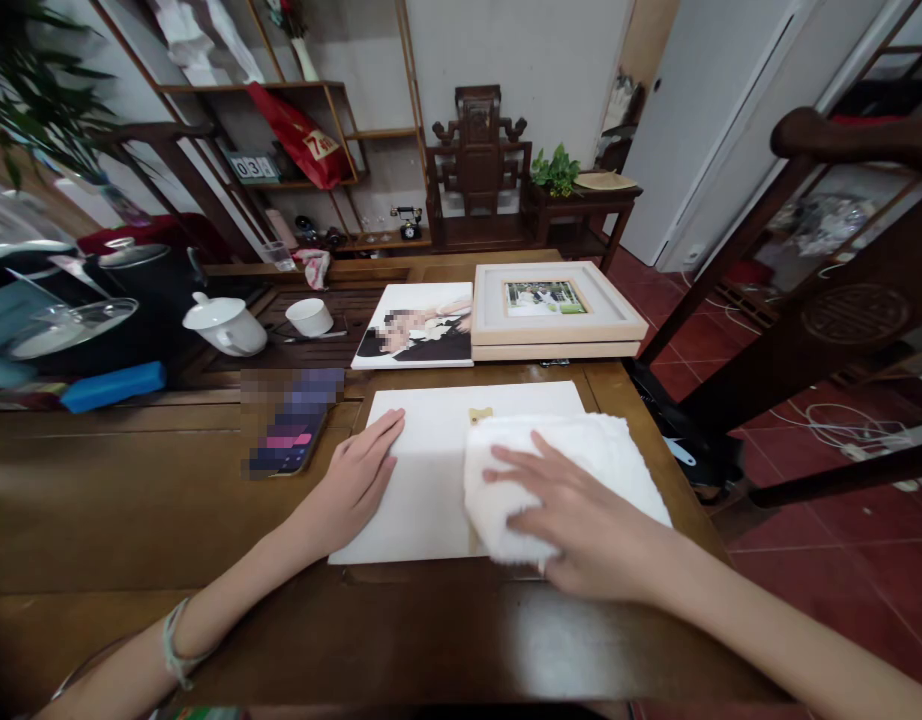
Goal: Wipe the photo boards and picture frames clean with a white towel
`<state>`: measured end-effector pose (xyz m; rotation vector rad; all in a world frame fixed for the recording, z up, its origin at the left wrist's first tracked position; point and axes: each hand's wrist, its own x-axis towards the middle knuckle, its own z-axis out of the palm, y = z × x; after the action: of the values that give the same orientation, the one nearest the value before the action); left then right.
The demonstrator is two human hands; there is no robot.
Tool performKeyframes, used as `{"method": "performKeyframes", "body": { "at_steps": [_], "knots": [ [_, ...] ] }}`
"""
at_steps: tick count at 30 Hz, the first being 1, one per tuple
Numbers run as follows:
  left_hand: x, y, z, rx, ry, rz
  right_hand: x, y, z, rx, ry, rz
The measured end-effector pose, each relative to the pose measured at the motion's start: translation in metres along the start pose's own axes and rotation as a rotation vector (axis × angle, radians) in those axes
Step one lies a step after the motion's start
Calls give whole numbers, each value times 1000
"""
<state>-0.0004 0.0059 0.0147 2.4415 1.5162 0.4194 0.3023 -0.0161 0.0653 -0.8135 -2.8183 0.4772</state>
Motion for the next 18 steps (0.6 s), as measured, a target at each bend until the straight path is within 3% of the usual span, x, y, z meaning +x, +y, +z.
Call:
{"method": "performKeyframes", "body": {
  "at_steps": [3,5,11,13,18],
  "knots": [
    [0,-1,1,0,-1,-5,-9,-27,-2,37,-109,-62],
    [0,-1,2,3,-6,-14,-7,-29,-3,46,-132,-60],
    [0,0,0,3,-8,-13,25,10,-2,-54,-29,-3],
    [0,0,-1,4,-9,-8,30,10,-1,-91,-29,-13],
    [-1,-2,2,3,8,8,14,-31,4,-67,-96,-95]
  ]
}}
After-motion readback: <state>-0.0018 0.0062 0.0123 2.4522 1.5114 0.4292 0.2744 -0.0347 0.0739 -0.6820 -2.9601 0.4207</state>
